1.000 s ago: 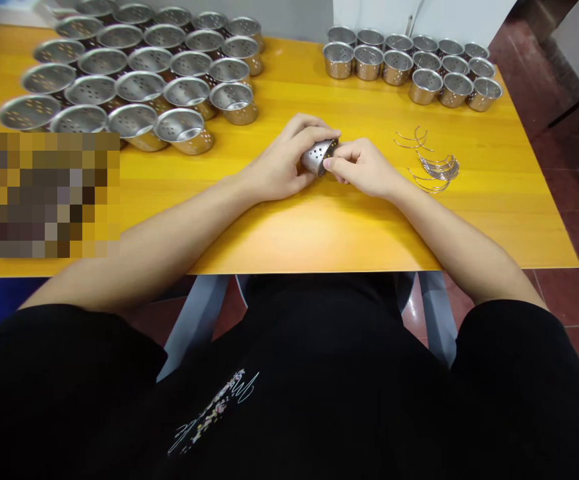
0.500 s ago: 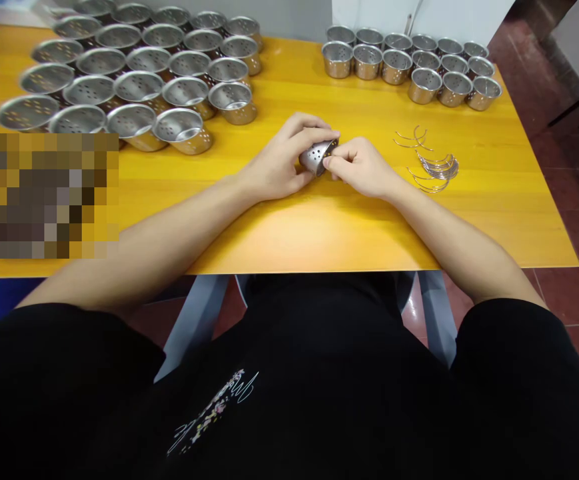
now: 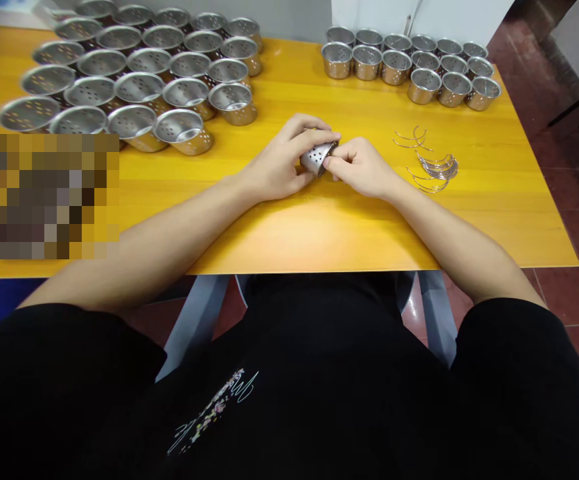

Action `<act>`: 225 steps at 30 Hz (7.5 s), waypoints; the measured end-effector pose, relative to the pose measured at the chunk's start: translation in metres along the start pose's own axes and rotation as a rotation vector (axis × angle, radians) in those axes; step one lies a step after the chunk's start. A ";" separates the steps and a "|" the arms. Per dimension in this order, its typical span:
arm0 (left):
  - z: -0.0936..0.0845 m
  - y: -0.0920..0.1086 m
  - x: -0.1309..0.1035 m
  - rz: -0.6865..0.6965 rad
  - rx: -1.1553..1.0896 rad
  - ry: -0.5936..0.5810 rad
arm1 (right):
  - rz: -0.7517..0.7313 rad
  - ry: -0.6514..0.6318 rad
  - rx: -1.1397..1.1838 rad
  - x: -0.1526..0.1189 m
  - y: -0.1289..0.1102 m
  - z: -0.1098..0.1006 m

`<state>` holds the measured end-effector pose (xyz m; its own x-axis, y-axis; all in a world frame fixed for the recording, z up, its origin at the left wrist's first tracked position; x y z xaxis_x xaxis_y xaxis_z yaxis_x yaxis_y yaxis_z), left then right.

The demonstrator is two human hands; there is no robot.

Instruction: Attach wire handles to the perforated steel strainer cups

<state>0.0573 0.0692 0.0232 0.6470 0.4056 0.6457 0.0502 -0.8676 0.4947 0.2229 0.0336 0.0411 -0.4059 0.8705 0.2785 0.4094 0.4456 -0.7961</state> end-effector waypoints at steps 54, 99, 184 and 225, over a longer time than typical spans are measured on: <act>-0.005 0.018 0.005 -0.076 0.011 -0.011 | 0.005 -0.016 0.230 -0.011 -0.006 0.007; 0.001 0.023 0.002 -0.168 0.119 -0.037 | -0.052 -0.033 0.149 -0.012 -0.002 0.012; -0.007 0.018 0.002 -0.089 0.016 -0.108 | -0.213 -0.057 -0.369 -0.015 -0.019 0.012; -0.009 0.014 0.004 -0.150 0.037 -0.026 | -0.074 -0.031 0.056 -0.006 -0.010 0.001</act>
<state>0.0534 0.0615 0.0375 0.6496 0.5246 0.5503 0.1759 -0.8078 0.5625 0.2198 0.0238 0.0472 -0.4587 0.8282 0.3220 0.3310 0.4955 -0.8031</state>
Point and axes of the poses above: each hand's wrist, its own x-axis towards the middle knuckle, its own z-axis out of the palm, y = z × x, the point moved 9 cm from there along x, towards the middle knuckle, and after that the axes turned 2 degrees about y, right-handed, at the moved point
